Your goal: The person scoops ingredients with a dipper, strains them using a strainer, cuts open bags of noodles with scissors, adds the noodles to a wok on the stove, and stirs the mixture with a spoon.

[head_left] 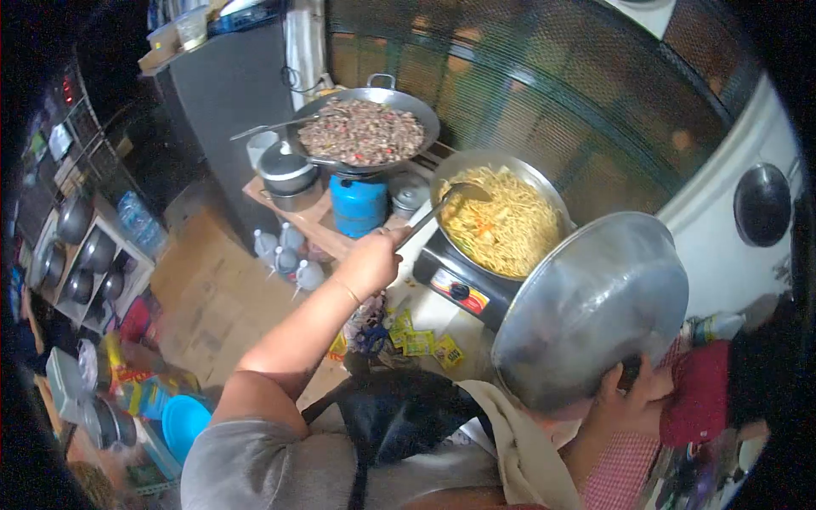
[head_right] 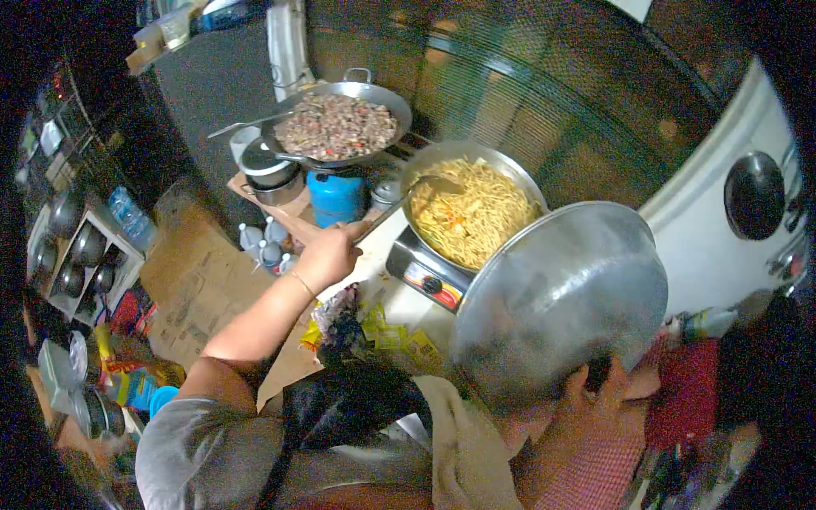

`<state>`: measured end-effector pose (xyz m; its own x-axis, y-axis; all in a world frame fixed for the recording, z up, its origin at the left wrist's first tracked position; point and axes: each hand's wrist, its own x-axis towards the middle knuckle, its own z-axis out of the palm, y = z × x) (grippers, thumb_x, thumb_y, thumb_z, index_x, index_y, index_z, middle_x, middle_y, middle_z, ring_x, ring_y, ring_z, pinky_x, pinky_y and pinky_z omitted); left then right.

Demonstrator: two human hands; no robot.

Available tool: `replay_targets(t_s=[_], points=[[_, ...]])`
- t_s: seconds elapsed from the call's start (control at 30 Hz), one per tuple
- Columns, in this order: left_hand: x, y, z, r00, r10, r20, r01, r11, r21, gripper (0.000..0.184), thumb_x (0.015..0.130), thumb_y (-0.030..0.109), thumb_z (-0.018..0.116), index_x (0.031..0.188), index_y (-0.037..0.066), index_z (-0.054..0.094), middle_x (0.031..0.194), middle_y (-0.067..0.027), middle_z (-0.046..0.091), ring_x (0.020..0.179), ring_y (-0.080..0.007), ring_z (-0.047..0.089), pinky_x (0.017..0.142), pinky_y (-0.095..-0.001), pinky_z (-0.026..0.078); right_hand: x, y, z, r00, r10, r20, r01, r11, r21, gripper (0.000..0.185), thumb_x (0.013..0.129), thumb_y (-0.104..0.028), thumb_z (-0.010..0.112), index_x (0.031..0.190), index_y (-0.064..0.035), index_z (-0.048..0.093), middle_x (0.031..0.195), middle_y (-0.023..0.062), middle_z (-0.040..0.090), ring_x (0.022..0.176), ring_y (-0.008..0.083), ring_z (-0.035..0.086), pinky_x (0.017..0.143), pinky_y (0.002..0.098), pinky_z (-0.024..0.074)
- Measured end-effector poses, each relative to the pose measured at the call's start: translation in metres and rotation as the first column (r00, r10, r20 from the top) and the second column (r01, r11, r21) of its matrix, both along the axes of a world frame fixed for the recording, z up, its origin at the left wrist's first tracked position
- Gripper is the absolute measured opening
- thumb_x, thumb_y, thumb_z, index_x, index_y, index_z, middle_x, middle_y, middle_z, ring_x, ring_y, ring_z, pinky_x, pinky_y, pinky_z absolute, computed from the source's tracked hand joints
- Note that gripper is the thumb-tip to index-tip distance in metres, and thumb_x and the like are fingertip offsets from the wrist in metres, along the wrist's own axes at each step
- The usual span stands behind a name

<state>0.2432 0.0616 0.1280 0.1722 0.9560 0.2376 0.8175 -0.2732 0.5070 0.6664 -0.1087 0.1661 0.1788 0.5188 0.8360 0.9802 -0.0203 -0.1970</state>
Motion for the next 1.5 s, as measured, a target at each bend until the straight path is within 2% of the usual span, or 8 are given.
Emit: replay_targets(t_s=[0.17,0.33,0.6,0.9,1.0,1.17,1.37,1.5], points=[[0.032,0.029,-0.019,0.959,-0.067,-0.277,0.039,0.994,-0.105,0.045,0.083,0.005,0.052,0.127,0.009,0.055,0.104,-0.0201,0.064,0.096,-0.0354,0.065,0.082,-0.0432,0.052,-0.003,-0.019,0.004,0.995,-0.095,0.014,0.096,0.994,-0.057,0.041,0.085,-0.013,0.064,0.122,0.0004,0.056,0.111,0.0171,0.059,0.098,0.0308,0.058,0.084,0.0372,0.0482],[0.042,0.052,-0.024,0.922,-0.052,-0.385,0.064,0.998,0.017,0.029,0.088,0.007,0.047,0.114,0.002,0.059,0.101,-0.0187,0.067,0.093,-0.0336,0.067,0.076,-0.0425,0.055,-0.008,-0.039,0.007,0.994,-0.092,-0.058,0.092,0.996,0.004,0.043,0.077,-0.008,0.069,0.119,-0.0024,0.060,0.107,0.0177,0.061,0.093,0.0345,0.060,0.081,0.0416,0.0503],[0.043,0.037,0.043,0.928,-0.067,-0.368,0.128,0.981,0.145,0.027,0.085,0.006,0.050,0.110,0.003,0.060,0.090,-0.0209,0.068,0.085,-0.0346,0.068,0.073,-0.0434,0.056,-0.008,-0.075,-0.002,0.973,-0.227,-0.035,0.227,0.974,-0.001,0.044,0.076,-0.006,0.070,0.119,-0.0022,0.060,0.102,0.0155,0.060,0.089,0.0311,0.058,0.078,0.0394,0.0493],[0.079,0.087,-0.037,0.894,-0.117,-0.432,0.115,0.993,-0.030,0.026,0.087,0.007,0.049,0.108,0.001,0.062,0.098,-0.0207,0.068,0.088,-0.0328,0.069,0.074,-0.0433,0.056,-0.016,-0.116,-0.007,0.926,-0.358,-0.116,0.357,0.934,-0.032,0.041,0.080,-0.012,0.068,0.119,-0.0004,0.060,0.100,0.0178,0.058,0.089,0.0328,0.057,0.077,0.0400,0.0490],[0.066,0.083,-0.001,0.888,-0.158,-0.431,0.124,0.986,-0.107,0.024,0.089,0.008,0.045,0.102,0.000,0.063,0.102,-0.0231,0.066,0.094,-0.0362,0.067,0.079,-0.0452,0.055,-0.022,-0.129,-0.006,0.907,-0.390,-0.159,0.390,0.920,-0.031,0.041,0.080,-0.012,0.068,0.118,-0.0003,0.060,0.098,0.0175,0.057,0.088,0.0323,0.057,0.076,0.0403,0.0487],[0.042,0.074,0.013,0.958,-0.017,-0.285,0.049,0.993,0.105,0.026,0.082,0.005,0.049,0.104,0.000,0.063,0.100,-0.0250,0.066,0.094,-0.0374,0.066,0.081,-0.0458,0.054,-0.025,-0.147,-0.009,0.884,-0.447,-0.134,0.446,0.894,-0.039,0.041,0.079,-0.011,0.067,0.118,-0.0003,0.060,0.095,0.0171,0.056,0.085,0.0316,0.056,0.074,0.0408,0.0483],[0.050,0.112,-0.041,0.941,-0.127,-0.313,0.080,0.984,-0.158,0.027,0.081,0.003,0.049,0.102,0.000,0.066,0.102,-0.0257,0.066,0.098,-0.0392,0.064,0.087,-0.0466,0.051,-0.034,-0.143,-0.003,0.886,-0.447,-0.122,0.450,0.893,-0.003,0.039,0.079,-0.009,0.067,0.116,-0.0005,0.061,0.095,0.0166,0.056,0.083,0.0311,0.056,0.071,0.0400,0.0484],[0.044,0.101,0.004,0.966,-0.118,-0.228,0.094,0.989,-0.114,0.024,0.077,0.004,0.055,0.096,-0.002,0.068,0.098,-0.0275,0.066,0.096,-0.0404,0.064,0.085,-0.0462,0.051,-0.031,-0.143,-0.001,0.900,-0.414,-0.135,0.421,0.907,0.028,0.039,0.079,-0.010,0.067,0.116,-0.0013,0.061,0.095,0.0161,0.056,0.084,0.0308,0.056,0.071,0.0392,0.0486]])
